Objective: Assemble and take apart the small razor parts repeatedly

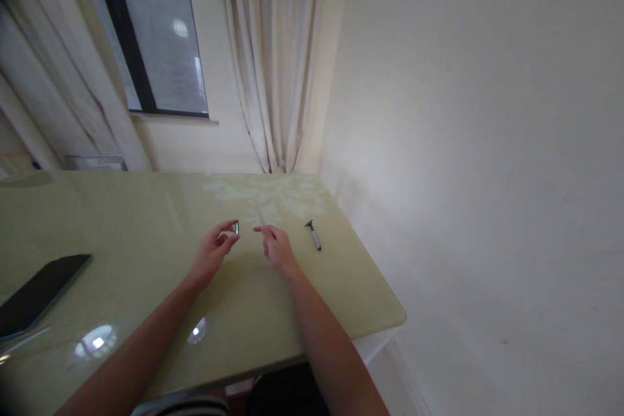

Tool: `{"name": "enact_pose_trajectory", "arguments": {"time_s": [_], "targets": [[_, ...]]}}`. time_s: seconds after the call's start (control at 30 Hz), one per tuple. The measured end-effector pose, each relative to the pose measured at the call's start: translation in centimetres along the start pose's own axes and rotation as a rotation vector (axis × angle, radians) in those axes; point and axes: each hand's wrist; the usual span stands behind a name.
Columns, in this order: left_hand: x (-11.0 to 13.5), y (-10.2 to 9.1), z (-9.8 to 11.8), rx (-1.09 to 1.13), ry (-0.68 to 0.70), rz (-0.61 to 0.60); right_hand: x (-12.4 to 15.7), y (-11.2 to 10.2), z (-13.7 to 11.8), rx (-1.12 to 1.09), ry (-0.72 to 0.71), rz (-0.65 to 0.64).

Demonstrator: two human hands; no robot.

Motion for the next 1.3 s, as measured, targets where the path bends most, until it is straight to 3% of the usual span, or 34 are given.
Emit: {"name": "enact_pose_trajectory", "arguments": {"time_s": [0.3,0.43,0.6,0.67,0.73,0.87,1.0,1.13,1.3], "targets": [[-0.2,-0.7,0.0,0.057,-0.064,-0.031,0.6,-1.4,-1.1,0.074,0.115,-0.327],[-0.1,-0.6,0.0,0.026,-0.066,-0.077,0.4,-2.2,-1.1,0.106,0.124,-0.274],[-0.2,-0.7,-0.3,0.006,-0.056,-0.118,0.4,-2.8,-1.5,0.006,0.192,-0.39],[-0.2,-0.8,-0.3,-0.002,-0.057,-0.135,0.5,-2.8,-1.6,0.029,0.189,-0.357],[-0.2,-0.8,-0.3,-0.006,-0.055,-0.139,0.5,-2.9,-1.8,0.031,0.185,-0.324],[-0.1,-0.9,0.1,0.012,-0.044,-0.133,0.7,-3.0,-2.1,-0.013,0.222,-0.414],[0.0,-0.9,0.5,0.017,-0.07,-0.127,0.8,-3.1,-2.3,0.015,0.222,-0.35],[0.1,-0.9,0.6,0.024,-0.062,-0.127,0.9,-3.2,-2.3,-0.025,0.229,-0.42],[0.1,-0.8,0.3,0.008,-0.067,-0.136,0.8,-3.1,-2.0,0.002,0.222,-0.41]]}}
Point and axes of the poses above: each hand's wrist, its own x-axis away from the middle knuckle, its own y-axis out of the palm, z = x × y, and after that the axes turned 11 degrees about -y, right-handed
